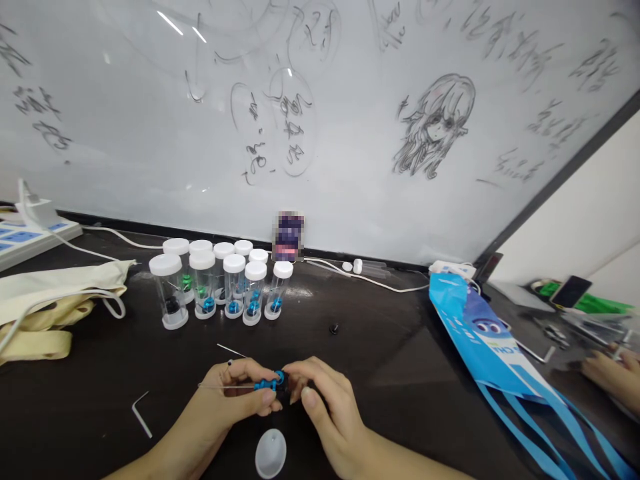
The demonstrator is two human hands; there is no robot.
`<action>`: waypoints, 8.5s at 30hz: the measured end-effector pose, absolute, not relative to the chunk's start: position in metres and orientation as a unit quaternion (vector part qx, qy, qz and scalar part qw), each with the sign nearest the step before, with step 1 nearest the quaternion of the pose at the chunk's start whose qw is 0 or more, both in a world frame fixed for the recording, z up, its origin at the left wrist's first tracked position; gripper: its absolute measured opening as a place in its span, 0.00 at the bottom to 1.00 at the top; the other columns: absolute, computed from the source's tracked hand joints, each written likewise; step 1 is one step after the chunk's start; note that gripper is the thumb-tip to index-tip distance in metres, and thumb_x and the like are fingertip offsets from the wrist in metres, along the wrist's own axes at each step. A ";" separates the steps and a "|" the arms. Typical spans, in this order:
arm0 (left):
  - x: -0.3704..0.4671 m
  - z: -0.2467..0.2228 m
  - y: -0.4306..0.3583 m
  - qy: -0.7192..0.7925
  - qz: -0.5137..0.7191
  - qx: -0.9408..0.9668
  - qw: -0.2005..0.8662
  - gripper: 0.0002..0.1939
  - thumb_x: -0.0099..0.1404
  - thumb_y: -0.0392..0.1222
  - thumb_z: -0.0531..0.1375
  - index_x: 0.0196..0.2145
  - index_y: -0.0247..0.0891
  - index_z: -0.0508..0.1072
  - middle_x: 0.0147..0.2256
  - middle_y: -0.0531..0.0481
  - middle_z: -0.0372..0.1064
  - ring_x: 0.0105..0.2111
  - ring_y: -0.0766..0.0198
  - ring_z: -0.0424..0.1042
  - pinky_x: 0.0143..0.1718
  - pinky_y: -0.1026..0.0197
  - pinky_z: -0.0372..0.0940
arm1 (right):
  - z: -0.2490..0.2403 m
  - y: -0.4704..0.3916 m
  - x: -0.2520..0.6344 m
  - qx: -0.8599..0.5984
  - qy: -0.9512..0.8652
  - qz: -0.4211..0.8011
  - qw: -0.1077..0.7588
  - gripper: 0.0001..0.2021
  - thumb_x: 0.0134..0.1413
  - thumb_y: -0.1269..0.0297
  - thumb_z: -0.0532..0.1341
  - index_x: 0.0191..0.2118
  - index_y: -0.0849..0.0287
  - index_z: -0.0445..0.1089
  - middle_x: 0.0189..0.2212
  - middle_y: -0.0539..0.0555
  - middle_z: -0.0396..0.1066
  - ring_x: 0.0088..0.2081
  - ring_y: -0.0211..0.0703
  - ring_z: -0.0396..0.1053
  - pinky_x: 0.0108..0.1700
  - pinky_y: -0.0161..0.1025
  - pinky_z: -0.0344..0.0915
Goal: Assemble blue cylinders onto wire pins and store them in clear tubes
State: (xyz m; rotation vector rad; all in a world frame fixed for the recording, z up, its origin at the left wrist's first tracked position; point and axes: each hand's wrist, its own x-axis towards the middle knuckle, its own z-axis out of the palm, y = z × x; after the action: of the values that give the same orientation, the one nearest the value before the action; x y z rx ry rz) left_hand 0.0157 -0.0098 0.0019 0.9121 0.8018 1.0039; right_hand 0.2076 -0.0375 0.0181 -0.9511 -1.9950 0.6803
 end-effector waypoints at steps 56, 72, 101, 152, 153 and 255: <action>0.017 0.001 -0.010 0.352 0.470 0.398 0.704 0.11 0.42 0.41 0.75 0.25 0.37 0.81 0.20 0.51 0.77 0.21 0.66 0.74 0.25 0.69 0.66 | 0.015 -0.037 0.208 -0.371 -0.790 0.266 0.409 0.18 0.70 0.57 0.46 0.49 0.58 0.69 0.34 0.55 0.70 0.36 0.44 0.68 0.41 0.41 0.64; 0.016 0.001 -0.010 0.351 0.459 0.405 0.708 0.11 0.43 0.42 0.75 0.25 0.37 0.81 0.21 0.51 0.77 0.22 0.66 0.74 0.26 0.68 0.66 | 0.015 -0.036 0.208 -0.372 -0.787 0.265 0.414 0.17 0.70 0.57 0.46 0.49 0.58 0.69 0.33 0.54 0.70 0.36 0.43 0.68 0.41 0.41 0.64; 0.015 0.001 -0.009 0.352 0.455 0.407 0.710 0.11 0.44 0.42 0.74 0.25 0.38 0.81 0.22 0.50 0.78 0.23 0.65 0.74 0.27 0.66 0.66 | 0.014 -0.038 0.208 -0.373 -0.787 0.263 0.416 0.18 0.70 0.56 0.46 0.50 0.58 0.69 0.33 0.55 0.70 0.36 0.44 0.68 0.41 0.41 0.64; 0.013 -0.007 -0.005 0.340 0.432 0.416 0.724 0.10 0.45 0.38 0.74 0.28 0.37 0.81 0.23 0.50 0.79 0.24 0.66 0.74 0.29 0.67 0.67 | 0.014 -0.038 0.208 -0.369 -0.782 0.268 0.425 0.18 0.70 0.56 0.46 0.48 0.59 0.68 0.33 0.54 0.70 0.35 0.43 0.69 0.40 0.40 0.64; 0.013 -0.007 -0.005 0.338 0.431 0.416 0.726 0.10 0.45 0.38 0.74 0.28 0.37 0.81 0.23 0.50 0.78 0.24 0.66 0.74 0.29 0.67 0.67 | 0.014 -0.038 0.208 -0.368 -0.784 0.267 0.423 0.17 0.70 0.57 0.46 0.47 0.59 0.69 0.33 0.54 0.70 0.35 0.42 0.69 0.40 0.39 0.64; 0.011 -0.003 -0.010 0.293 0.417 0.439 0.740 0.08 0.53 0.42 0.71 0.30 0.37 0.80 0.23 0.53 0.72 0.25 0.67 0.68 0.31 0.66 0.60 | 0.013 -0.034 0.204 -0.400 -0.792 0.260 0.381 0.08 0.64 0.65 0.58 0.32 0.59 0.66 0.28 0.49 0.66 0.29 0.38 0.65 0.35 0.35 0.61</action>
State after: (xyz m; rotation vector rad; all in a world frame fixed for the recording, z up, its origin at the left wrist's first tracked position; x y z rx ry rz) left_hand 0.0105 -0.0096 -0.0031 0.9637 0.6423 0.9136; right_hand 0.2043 -0.0337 0.0133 -1.0196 -2.0211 0.6638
